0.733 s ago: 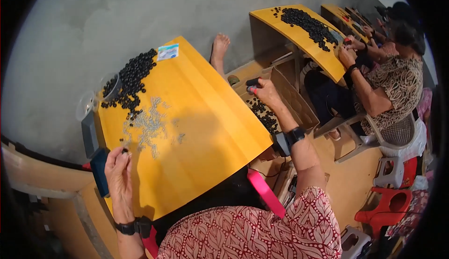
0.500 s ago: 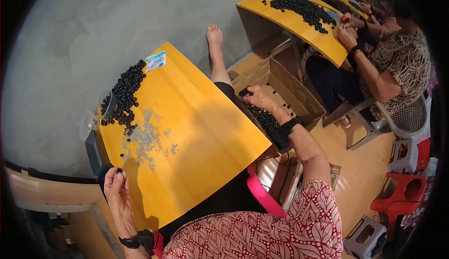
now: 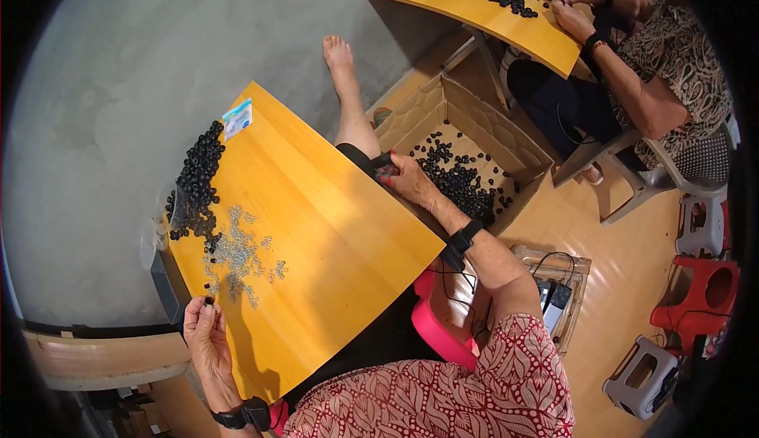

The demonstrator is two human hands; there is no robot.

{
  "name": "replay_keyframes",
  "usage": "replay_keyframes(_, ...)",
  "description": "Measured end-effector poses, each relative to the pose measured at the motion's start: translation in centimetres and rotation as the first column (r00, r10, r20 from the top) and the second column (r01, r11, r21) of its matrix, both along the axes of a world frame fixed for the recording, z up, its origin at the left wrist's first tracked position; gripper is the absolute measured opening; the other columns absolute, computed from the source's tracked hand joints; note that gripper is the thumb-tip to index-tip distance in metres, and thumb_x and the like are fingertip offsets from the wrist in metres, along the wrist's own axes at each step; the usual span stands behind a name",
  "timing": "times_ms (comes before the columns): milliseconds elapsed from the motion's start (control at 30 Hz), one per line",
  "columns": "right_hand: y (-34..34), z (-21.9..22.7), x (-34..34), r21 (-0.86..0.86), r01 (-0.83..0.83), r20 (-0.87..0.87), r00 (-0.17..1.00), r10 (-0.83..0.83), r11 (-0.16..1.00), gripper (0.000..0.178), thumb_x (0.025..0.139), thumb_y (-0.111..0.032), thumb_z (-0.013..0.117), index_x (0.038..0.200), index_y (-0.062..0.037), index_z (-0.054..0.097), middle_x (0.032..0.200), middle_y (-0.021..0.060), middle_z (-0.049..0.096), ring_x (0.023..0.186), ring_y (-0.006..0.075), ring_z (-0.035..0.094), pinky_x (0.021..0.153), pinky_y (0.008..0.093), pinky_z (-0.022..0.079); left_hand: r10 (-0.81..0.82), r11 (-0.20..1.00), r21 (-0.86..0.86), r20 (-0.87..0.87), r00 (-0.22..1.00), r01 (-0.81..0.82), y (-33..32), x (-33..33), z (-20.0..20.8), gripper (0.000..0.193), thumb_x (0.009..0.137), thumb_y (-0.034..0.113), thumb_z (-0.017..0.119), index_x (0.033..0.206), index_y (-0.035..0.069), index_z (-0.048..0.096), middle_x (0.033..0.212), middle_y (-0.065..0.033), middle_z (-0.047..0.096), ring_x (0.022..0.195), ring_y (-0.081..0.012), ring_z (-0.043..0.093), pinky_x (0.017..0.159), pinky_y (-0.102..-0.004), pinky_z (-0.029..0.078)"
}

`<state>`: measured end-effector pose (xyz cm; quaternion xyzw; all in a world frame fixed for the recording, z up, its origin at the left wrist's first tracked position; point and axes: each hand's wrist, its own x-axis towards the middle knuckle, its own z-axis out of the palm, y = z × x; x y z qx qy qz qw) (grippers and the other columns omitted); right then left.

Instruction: The person attaches small pins into black components one by one using a finger-held tool at a table.

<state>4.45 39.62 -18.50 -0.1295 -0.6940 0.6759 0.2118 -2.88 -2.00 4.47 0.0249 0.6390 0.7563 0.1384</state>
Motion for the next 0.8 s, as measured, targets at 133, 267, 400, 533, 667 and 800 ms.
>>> replay_keyframes(133, 0.0, 0.4, 0.6, 0.03, 0.063, 0.057, 0.996, -0.064, 0.998, 0.032, 0.082, 0.002, 0.063, 0.113, 0.0003, 0.061, 0.094, 0.004, 0.065, 0.088, 0.0108, 0.058, 0.082, 0.0253, 0.049, -0.01, 1.0, -0.018, 0.001, 1.0, 0.01, 0.2, -0.1, -0.2, 0.021, 0.084, 0.0, 0.068, 0.104, 0.003, 0.063, 0.101, -0.0102, 0.067, 0.087, -0.0158, 0.068, 0.079, -0.0256, 0.058)
replay_keyframes(267, 0.8, -0.8, -0.2, 0.089, 0.038, 0.106, 0.993, -0.048, 0.995, 0.036, 0.081, 0.001, 0.064, 0.117, -0.0004, 0.06, 0.091, 0.0052, 0.065, 0.088, 0.012, 0.059, 0.083, 0.0254, 0.048, -0.021, 1.0, -0.018, 0.003, 1.0, 0.021, 0.6, 0.1, -0.1, 0.021, 0.084, 0.0, 0.069, 0.104, 0.003, 0.062, 0.101, -0.0104, 0.068, 0.087, -0.0158, 0.068, 0.079, -0.0258, 0.059)
replay_keyframes(400, 0.9, 0.9, -0.4, 0.13, 0.141, 0.148, 0.976, -0.16, 0.981, 0.03, 0.075, -0.004, 0.071, 0.104, -0.0009, 0.063, 0.082, 0.0109, 0.064, 0.079, 0.0194, 0.061, 0.072, 0.0307, 0.05, -0.027, 0.999, -0.032, -0.002, 1.0, 0.026, 0.5, 0.1, -0.2, 0.021, 0.084, 0.0, 0.068, 0.103, 0.002, 0.062, 0.101, -0.0106, 0.067, 0.087, -0.016, 0.068, 0.079, -0.0265, 0.058)
replay_keyframes(533, 0.9, 0.9, -0.1, 0.153, 0.066, 0.212, 0.972, -0.098, 0.986, 0.028, 0.075, -0.004, 0.071, 0.102, -0.0018, 0.065, 0.079, 0.0096, 0.062, 0.075, 0.0191, 0.06, 0.071, 0.031, 0.05, -0.029, 0.999, -0.015, 0.01, 1.0, 0.029, 0.6, 0.1, -0.3, 0.019, 0.085, -0.001, 0.067, 0.103, 0.002, 0.062, 0.101, -0.0107, 0.067, 0.088, -0.016, 0.068, 0.08, -0.0266, 0.058)
replay_keyframes(667, 0.9, 0.3, -0.2, 0.032, 0.097, 0.074, 0.992, -0.099, 0.995, 0.026, 0.074, -0.009, 0.073, 0.097, -0.0008, 0.066, 0.077, 0.0089, 0.063, 0.073, 0.019, 0.059, 0.07, 0.0312, 0.048, -0.062, 0.998, -0.002, 0.004, 0.998, 0.062, 0.7, 0.0, -0.4, 0.021, 0.085, -0.003, 0.065, 0.105, 0.003, 0.064, 0.101, -0.012, 0.069, 0.089, -0.0171, 0.069, 0.081, -0.0273, 0.058)
replay_keyframes(800, 1.2, 0.7, -0.2, 0.195, 0.147, 0.21, 0.959, -0.188, 0.97, 0.025, 0.074, -0.014, 0.073, 0.091, 0.0014, 0.064, 0.076, 0.0105, 0.064, 0.073, 0.0198, 0.059, 0.069, 0.0324, 0.048, -0.067, 0.998, 0.0, 0.003, 0.998, 0.067, 0.6, 0.0, -0.4, 0.021, 0.085, -0.003, 0.065, 0.105, 0.003, 0.064, 0.101, -0.0118, 0.069, 0.089, -0.0172, 0.069, 0.081, -0.0274, 0.058)
